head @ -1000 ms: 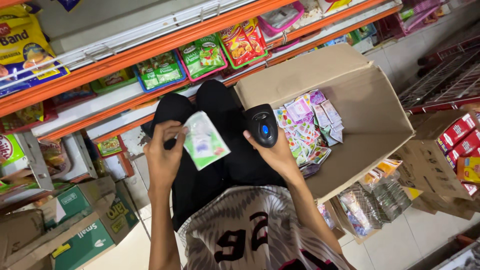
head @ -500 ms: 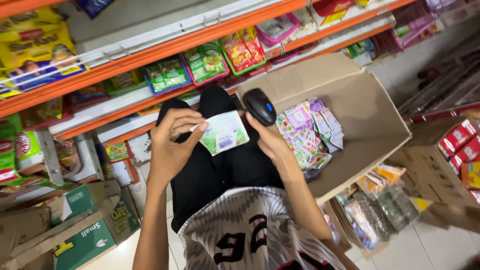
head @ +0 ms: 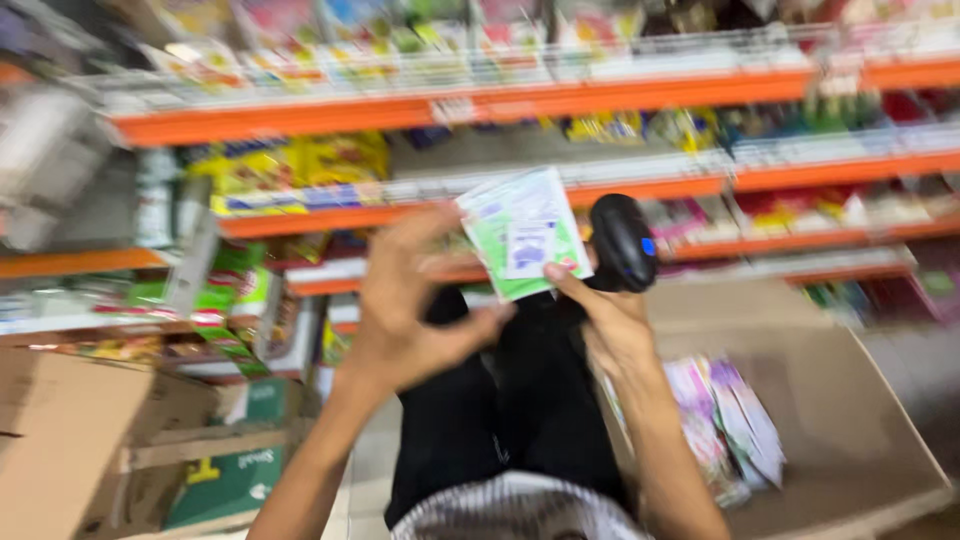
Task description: The person scans merchandise packets with a barcode scanner while seated on the floor and places some on supermarket shelves.
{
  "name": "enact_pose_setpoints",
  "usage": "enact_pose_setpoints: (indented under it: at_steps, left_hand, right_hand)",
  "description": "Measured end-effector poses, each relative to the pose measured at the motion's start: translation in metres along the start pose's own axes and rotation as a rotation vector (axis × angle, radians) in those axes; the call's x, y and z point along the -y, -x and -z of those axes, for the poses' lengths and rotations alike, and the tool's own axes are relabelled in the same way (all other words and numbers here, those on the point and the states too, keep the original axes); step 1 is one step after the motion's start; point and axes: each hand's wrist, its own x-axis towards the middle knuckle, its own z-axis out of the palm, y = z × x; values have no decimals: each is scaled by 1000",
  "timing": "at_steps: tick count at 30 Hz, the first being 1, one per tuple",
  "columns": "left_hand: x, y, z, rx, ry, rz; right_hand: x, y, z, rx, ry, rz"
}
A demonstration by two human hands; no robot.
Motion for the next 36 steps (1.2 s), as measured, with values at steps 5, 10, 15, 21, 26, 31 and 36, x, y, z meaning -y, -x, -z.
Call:
enact_pose_setpoints:
  at_steps: [5, 10, 15, 21, 26, 31, 36]
  left_hand:
    - [-3, -27, 18, 148, -375, -320]
    - [40, -68, 62, -17, -427, -425]
    - [102, -150, 106, -347, -253, -173]
    - [165, -230, 126, -223, -325, -360]
    - [188, -246, 115, -192, -296, -297]
    - [198, -245, 106, -142, -249, -238]
    - [212, -251, 110, -138, -329, -262]
  right_hand:
    - [53, -18, -63, 159, -47, -7]
    - [96, -45, -118, 290, 66, 124]
    - [152, -129, -157, 367, 915, 1067]
    - [145, -194, -174, 408, 1185, 1123]
    - [122, -193, -164, 305, 1172, 1328]
    - [116, -195, -163, 293, 1085, 1338]
    - [114, -195, -164, 287, 1070, 1347]
